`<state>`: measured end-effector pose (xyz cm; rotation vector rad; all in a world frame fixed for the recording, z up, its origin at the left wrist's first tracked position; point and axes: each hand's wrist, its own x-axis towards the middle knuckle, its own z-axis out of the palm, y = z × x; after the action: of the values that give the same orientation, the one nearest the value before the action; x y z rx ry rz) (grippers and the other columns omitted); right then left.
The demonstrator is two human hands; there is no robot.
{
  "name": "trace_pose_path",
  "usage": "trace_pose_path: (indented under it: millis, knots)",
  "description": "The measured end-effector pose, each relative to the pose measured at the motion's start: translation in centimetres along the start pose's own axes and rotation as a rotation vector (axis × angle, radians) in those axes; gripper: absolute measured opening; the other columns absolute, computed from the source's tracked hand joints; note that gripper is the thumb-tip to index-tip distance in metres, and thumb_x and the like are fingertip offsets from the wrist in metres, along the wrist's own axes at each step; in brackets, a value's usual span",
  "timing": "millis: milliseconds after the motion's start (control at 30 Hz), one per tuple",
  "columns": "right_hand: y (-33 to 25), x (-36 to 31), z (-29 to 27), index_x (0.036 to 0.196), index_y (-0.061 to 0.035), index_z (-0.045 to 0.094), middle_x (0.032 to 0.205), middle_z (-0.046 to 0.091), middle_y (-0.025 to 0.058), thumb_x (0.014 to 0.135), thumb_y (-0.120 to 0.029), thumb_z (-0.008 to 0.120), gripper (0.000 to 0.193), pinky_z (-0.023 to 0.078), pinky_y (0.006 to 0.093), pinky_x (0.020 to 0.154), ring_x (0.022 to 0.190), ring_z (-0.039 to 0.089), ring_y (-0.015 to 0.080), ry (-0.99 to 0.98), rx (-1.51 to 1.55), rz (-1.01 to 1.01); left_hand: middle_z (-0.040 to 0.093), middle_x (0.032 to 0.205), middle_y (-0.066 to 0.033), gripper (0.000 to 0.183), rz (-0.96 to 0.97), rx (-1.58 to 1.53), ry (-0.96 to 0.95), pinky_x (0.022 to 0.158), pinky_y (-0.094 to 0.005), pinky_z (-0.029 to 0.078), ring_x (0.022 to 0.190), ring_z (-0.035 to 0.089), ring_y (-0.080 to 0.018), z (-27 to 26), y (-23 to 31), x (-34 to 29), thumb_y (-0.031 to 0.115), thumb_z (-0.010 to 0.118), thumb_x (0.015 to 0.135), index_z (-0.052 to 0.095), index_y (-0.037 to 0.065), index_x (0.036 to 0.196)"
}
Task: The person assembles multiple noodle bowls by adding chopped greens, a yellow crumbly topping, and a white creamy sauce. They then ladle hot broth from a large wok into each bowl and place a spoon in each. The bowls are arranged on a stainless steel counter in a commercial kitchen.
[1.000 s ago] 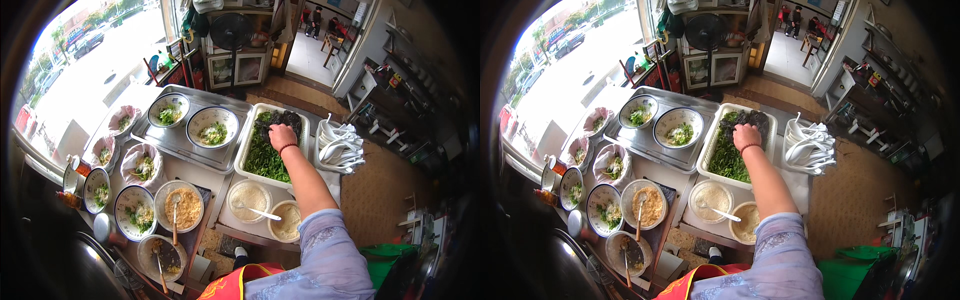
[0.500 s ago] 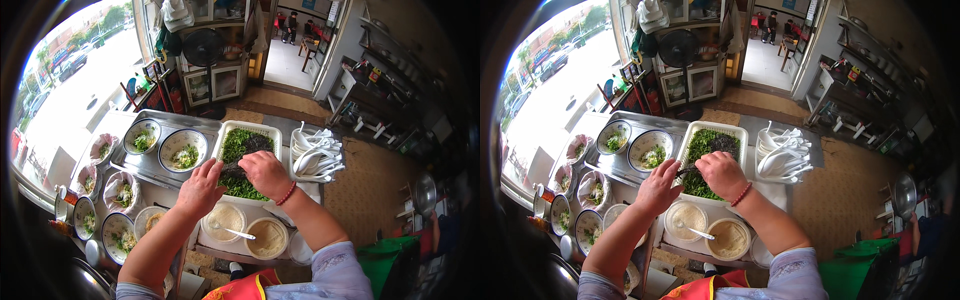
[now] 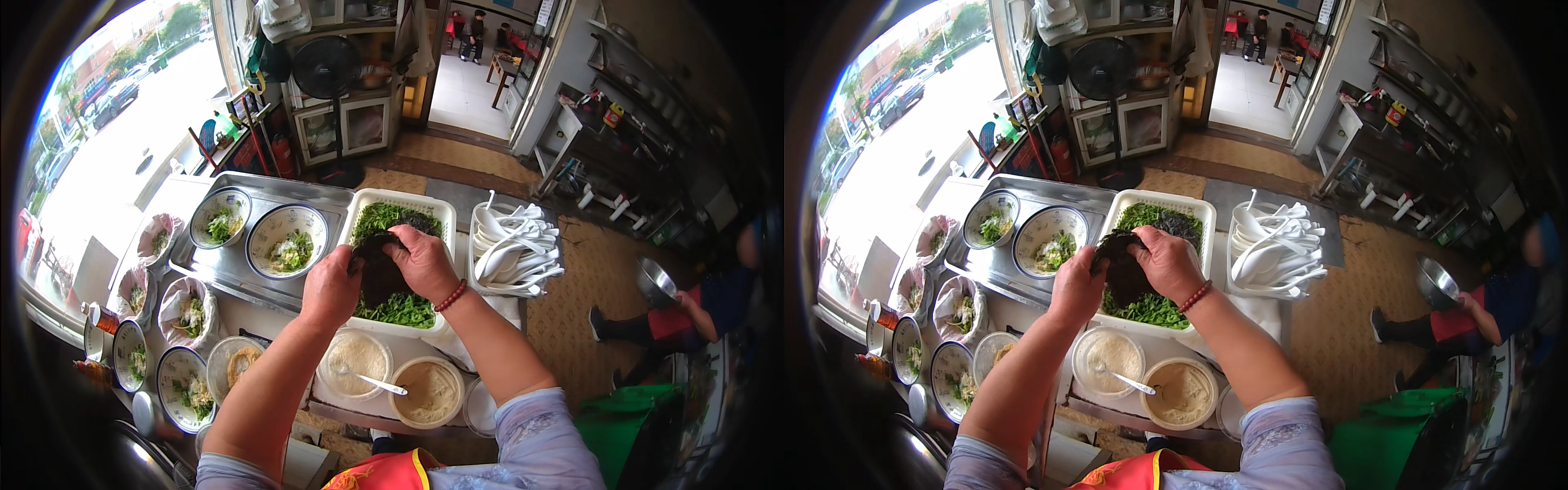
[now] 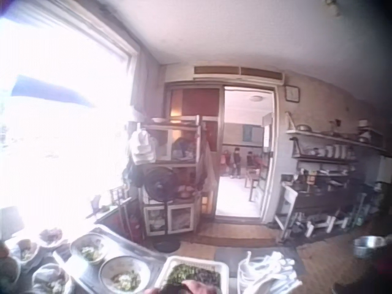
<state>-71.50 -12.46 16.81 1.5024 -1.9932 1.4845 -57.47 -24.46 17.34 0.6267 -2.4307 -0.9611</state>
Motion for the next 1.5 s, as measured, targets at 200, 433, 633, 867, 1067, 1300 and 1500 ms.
trace_pose_path:
  millis: [200,433,633,867,1067,1300,1500]
  knots:
    - [3.7,-0.4,-1.6,0.099,-0.0127,0.061,0.076,0.064,0.0117,0.088,-0.038,0.063,0.028,0.054,0.0429,0.064,0.072,0.065,0.0321,-0.341,-0.407,0.017,0.059,0.068,-0.0138,0.012,-0.096,0.123,-0.019,0.065,-0.0415,0.049,0.064,0.061,-0.0267,-5.1,-4.4,0.2,0.013,0.058,0.089,0.058,0.002,0.085]
    - [-2.5,2.2,1.1,0.131,-0.0064,0.052,0.124,0.056,0.0162,0.088,-0.059,0.056,0.069,0.046,0.0405,0.095,0.113,0.055,0.031,-0.311,-0.079,-0.027,0.065,0.081,-0.0115,0.032,-0.43,-0.335,-0.488,0.051,-0.0316,0.052,0.063,0.062,-0.0172,-8.5,-1.1,-2.4,0.013,0.053,0.086,0.049,-0.003,0.113]
    - [-7.5,0.9,6.1,0.116,-0.0027,0.062,0.079,0.066,0.0036,0.09,-0.01,0.066,0.027,0.052,0.0236,0.064,0.068,0.061,0.0076,-0.661,0.413,0.419,0.064,0.079,-0.0203,0.024,-0.199,-0.15,-0.342,0.064,-0.0402,0.051,0.068,0.064,-0.0304,-10.1,-4.1,-3.5,0.02,0.058,0.087,0.058,-0.002,0.096]
    - [-10.4,2.1,10.7,0.104,-0.0061,0.064,0.076,0.062,-0.0021,0.094,-0.015,0.062,0.013,0.046,0.019,0.051,0.059,0.055,0.0038,-0.63,0.685,0.698,0.063,0.075,-0.0131,0.019,-0.409,-0.493,-0.213,0.06,-0.0355,0.049,0.066,0.061,-0.0247,-12.6,-7.1,-4.4,0.02,0.059,0.09,0.063,0.003,0.095]
    - [-10.3,3.4,14.2,0.101,-0.0065,0.063,0.074,0.063,0.0008,0.096,-0.018,0.061,0.013,0.042,0.0214,0.044,0.05,0.052,0.0074,-0.337,0.987,0.891,0.06,0.073,-0.0018,0.012,-0.467,-1.038,0.022,0.048,-0.0238,0.047,0.057,0.053,-0.0076,-12.8,-8.3,-3.2,0.017,0.058,0.096,0.059,0.005,0.096]
    - [-9.9,3.0,13.9,0.104,-0.0039,0.061,0.077,0.063,0.0007,0.099,-0.02,0.055,0.018,0.046,0.0209,0.048,0.055,0.054,0.0055,-0.352,0.671,0.642,0.06,0.08,-0.003,0.023,-0.5,-0.951,-0.088,0.054,-0.024,0.052,0.065,0.057,-0.0094,-13.4,-9.0,-2.1,0.024,0.049,0.101,0.056,0.002,0.104]
    - [-8.6,0.9,12.9,0.103,-0.0037,0.061,0.071,0.062,0.0034,0.099,-0.014,0.05,0.015,0.048,0.0256,0.056,0.063,0.057,0.0063,-0.52,0.659,0.626,0.06,0.073,-0.0006,0.023,-0.469,-0.802,-0.244,0.052,-0.0227,0.048,0.061,0.054,-0.006,-10.8,-8.5,-2.8,0.027,0.061,0.095,0.06,0.003,0.095]
